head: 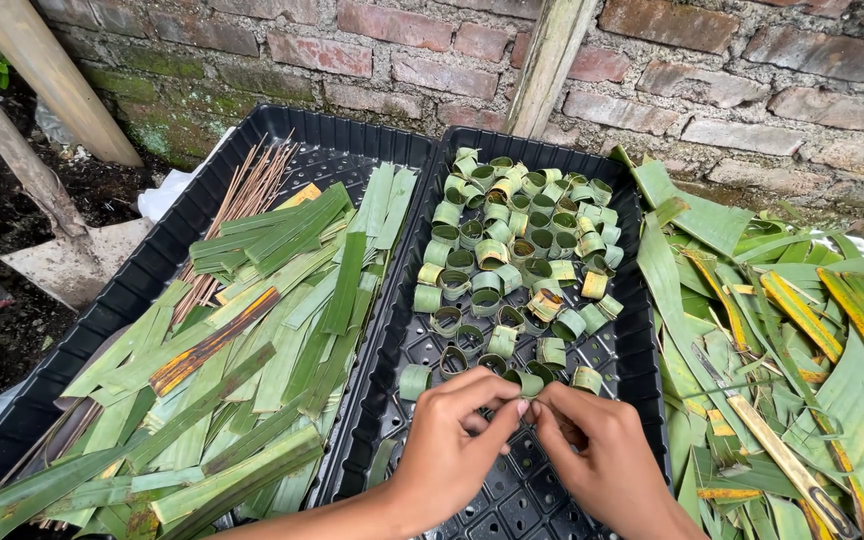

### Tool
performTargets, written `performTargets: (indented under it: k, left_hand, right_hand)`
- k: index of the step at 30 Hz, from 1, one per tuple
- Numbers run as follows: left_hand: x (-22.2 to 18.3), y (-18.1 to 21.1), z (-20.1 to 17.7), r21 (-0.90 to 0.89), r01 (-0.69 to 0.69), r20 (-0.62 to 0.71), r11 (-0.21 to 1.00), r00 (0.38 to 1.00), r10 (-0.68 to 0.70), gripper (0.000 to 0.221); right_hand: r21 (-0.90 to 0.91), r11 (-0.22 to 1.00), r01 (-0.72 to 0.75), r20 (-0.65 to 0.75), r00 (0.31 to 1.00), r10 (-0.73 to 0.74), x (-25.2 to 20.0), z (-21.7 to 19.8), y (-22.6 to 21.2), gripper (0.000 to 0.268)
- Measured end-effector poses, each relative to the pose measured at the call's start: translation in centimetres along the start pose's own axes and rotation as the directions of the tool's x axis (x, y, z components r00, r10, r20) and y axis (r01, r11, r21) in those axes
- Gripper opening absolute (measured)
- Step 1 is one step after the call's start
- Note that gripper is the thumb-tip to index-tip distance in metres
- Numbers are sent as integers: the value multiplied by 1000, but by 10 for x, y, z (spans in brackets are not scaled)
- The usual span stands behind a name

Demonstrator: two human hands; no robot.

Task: Rolling long strips of green leaves into small cylindrical shapes and arranging them in a plastic tray.

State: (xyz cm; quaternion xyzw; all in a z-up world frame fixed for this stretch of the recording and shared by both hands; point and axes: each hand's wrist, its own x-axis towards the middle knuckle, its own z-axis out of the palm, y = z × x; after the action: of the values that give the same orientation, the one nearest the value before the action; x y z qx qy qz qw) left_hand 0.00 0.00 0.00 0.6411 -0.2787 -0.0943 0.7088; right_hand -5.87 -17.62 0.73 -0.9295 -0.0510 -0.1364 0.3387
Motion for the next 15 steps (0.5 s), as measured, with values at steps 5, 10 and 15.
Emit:
performTargets:
  k: [5, 10, 15]
  left_hand:
    - [14, 10, -11, -266, 375, 142, 888, 927, -348, 9]
    - [15, 6, -6, -446, 327, 210, 833, 943, -258, 12]
    - [13, 15, -13, 305, -316, -38, 899, 939, 343, 9]
  right_hand:
    - [148, 986, 70, -37, 997, -65, 2, -17, -10, 26]
    - [94, 991, 100, -84, 992, -92, -7, -6, 2, 34]
    - [-149, 971, 185, 20, 983, -184, -13, 1, -1, 32]
